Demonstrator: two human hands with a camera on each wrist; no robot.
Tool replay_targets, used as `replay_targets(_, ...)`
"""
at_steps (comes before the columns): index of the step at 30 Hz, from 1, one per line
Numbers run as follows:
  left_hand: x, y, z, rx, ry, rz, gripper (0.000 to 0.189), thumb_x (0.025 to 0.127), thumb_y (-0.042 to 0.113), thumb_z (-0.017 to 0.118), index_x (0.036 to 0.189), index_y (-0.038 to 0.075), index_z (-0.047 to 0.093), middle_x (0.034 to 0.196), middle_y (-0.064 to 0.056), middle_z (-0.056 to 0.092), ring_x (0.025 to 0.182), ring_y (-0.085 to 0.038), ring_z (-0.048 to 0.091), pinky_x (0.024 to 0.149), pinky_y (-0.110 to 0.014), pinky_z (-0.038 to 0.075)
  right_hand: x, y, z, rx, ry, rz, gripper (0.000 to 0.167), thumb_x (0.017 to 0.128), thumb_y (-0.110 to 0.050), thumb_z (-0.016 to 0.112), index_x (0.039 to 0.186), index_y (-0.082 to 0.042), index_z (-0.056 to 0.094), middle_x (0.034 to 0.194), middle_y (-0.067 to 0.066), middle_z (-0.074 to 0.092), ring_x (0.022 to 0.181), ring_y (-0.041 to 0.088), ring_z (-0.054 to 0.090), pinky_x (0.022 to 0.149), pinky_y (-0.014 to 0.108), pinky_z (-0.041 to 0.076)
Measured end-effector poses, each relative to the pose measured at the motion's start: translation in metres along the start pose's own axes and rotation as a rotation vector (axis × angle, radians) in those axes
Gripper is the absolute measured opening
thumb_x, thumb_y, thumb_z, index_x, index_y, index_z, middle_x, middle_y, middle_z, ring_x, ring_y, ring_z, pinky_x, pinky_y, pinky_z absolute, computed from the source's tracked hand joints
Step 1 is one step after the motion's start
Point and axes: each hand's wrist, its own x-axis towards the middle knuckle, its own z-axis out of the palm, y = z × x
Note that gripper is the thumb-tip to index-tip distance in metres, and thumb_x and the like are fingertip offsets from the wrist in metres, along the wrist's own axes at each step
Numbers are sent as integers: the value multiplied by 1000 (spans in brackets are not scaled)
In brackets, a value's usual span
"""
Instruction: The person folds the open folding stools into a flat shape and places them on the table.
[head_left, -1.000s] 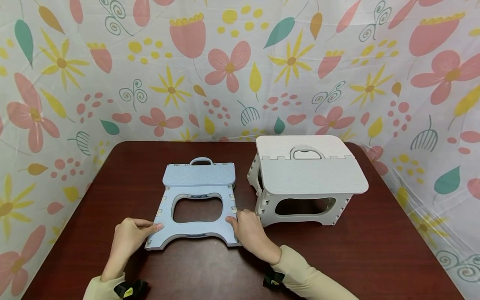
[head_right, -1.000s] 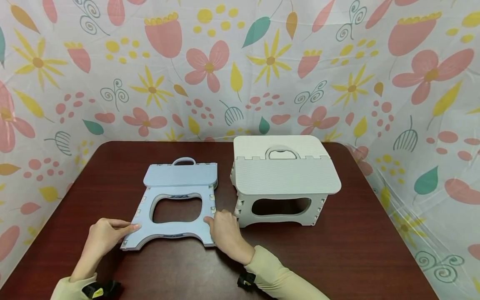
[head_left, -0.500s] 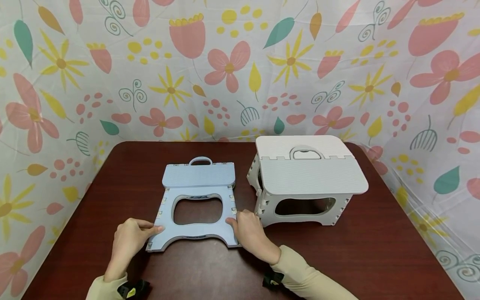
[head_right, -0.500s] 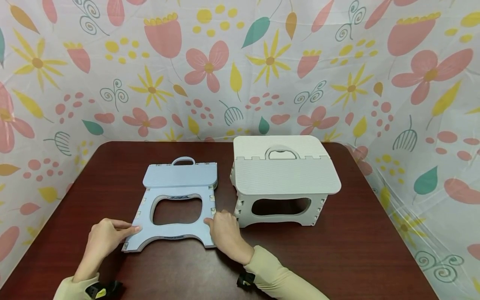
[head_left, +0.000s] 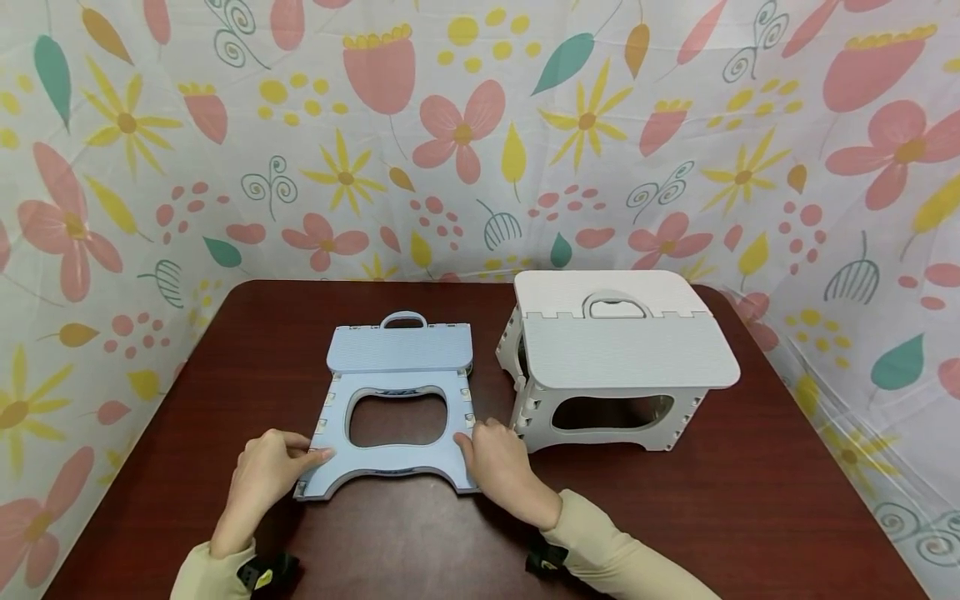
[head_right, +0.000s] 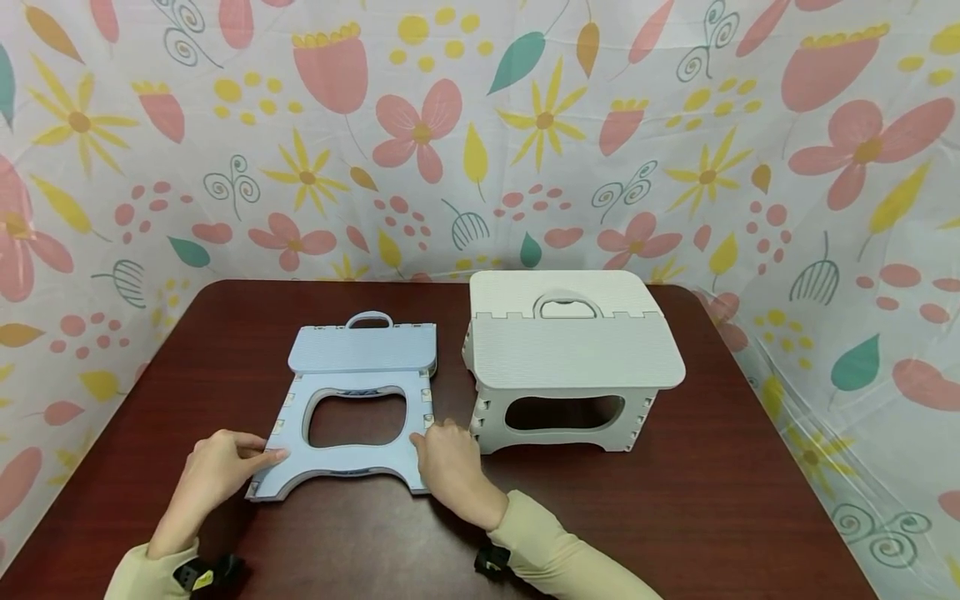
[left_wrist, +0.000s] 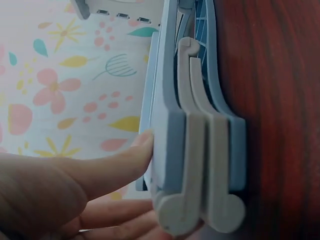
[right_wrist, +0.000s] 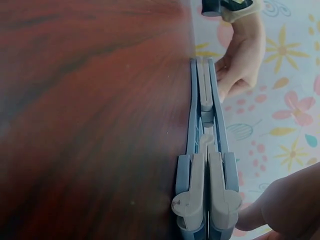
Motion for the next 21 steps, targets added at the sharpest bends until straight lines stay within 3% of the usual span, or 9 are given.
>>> replay_targets(3, 0, 5, 0, 2, -26, -7, 56, 82, 46, 74, 113, -1, 69, 96, -17, 73, 71, -21, 65, 55, -32, 47, -1, 1, -1, -2, 7, -9, 33, 91, -25, 67, 68, -1, 61, 65, 11, 56, 61, 35, 63, 49, 42, 50)
replay_targets(6, 0, 10, 2, 3, 3, -9, 66, 86, 47, 69, 126, -5, 61, 117, -28, 64, 83, -34, 66, 59, -37, 50, -3, 2, -2, -13, 11, -18, 30, 90, -25, 67, 77, 1, 64, 68, 10, 58, 63, 34, 64, 49, 41, 50)
replay_targets(10, 0, 16, 3, -18, 87, 39, 77, 92, 48, 61, 140, -10, 42, 138, -36, 45, 115, -50, 53, 84, -55, 49, -8, 0, -5, -45, 60, -45, 34, 90, -28, 68, 102, 5, 67, 77, 12, 62, 68, 31, 65, 51, 40, 51)
replay_targets(14, 2, 22, 4, -91, 143, 102, 78, 96, 45, 57, 146, -9, 32, 147, -34, 35, 135, -48, 36, 105, -60, 34, -14, -1, -12, -24, 125, -105, 43, 89, -28, 70, 119, 2, 63, 94, 14, 67, 81, 29, 67, 59, 40, 55)
replay_targets(21, 4, 34, 9, -176, 112, 148, 85, 95, 51, 55, 152, -2, 20, 156, -31, 19, 142, -49, 21, 109, -64, 26, -22, 2, -26, 162, 74, -216, 51, 88, -25, 72, 130, 0, 58, 125, 14, 65, 115, 27, 62, 87, 41, 54)
